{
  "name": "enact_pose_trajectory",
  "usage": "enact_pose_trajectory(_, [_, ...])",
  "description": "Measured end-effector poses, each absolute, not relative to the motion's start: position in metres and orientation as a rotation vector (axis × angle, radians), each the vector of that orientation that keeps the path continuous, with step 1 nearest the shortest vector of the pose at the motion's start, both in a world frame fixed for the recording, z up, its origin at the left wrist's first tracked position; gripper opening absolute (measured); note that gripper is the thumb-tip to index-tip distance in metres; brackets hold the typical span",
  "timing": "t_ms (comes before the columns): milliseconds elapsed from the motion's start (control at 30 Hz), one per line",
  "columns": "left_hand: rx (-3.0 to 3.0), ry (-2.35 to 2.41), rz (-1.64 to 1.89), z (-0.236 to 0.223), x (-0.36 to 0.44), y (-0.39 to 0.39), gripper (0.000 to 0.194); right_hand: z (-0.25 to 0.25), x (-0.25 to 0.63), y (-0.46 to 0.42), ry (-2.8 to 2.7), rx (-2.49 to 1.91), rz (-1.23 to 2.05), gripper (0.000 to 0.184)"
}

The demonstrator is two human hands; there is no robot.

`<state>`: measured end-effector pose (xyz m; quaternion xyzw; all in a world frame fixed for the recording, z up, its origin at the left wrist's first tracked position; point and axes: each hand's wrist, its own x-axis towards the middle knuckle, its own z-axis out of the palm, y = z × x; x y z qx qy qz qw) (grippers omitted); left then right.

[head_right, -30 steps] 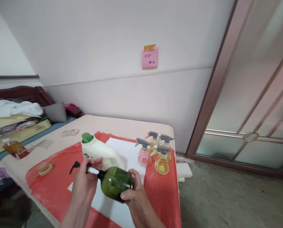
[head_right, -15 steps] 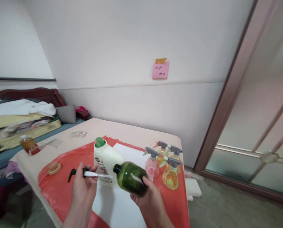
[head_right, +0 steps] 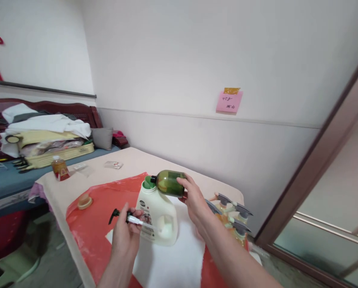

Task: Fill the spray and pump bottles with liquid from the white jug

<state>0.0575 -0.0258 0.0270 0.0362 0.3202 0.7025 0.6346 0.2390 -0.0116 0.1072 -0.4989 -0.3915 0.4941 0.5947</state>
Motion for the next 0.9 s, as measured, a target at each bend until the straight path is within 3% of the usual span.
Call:
enact_pose_trajectory(500, [0.058,0.669,1.588,0.033,0.052,-0.030,0.023,0.177,0.209,0.003,-1.580,-1.601,0.523,0.072])
enact_pose_trajectory(900, [0.061,0.686,1.587,0.034,0.045,-0.030,0.024,0.217,0.189,0.027,-1.849,-1.807,0.268,0.059])
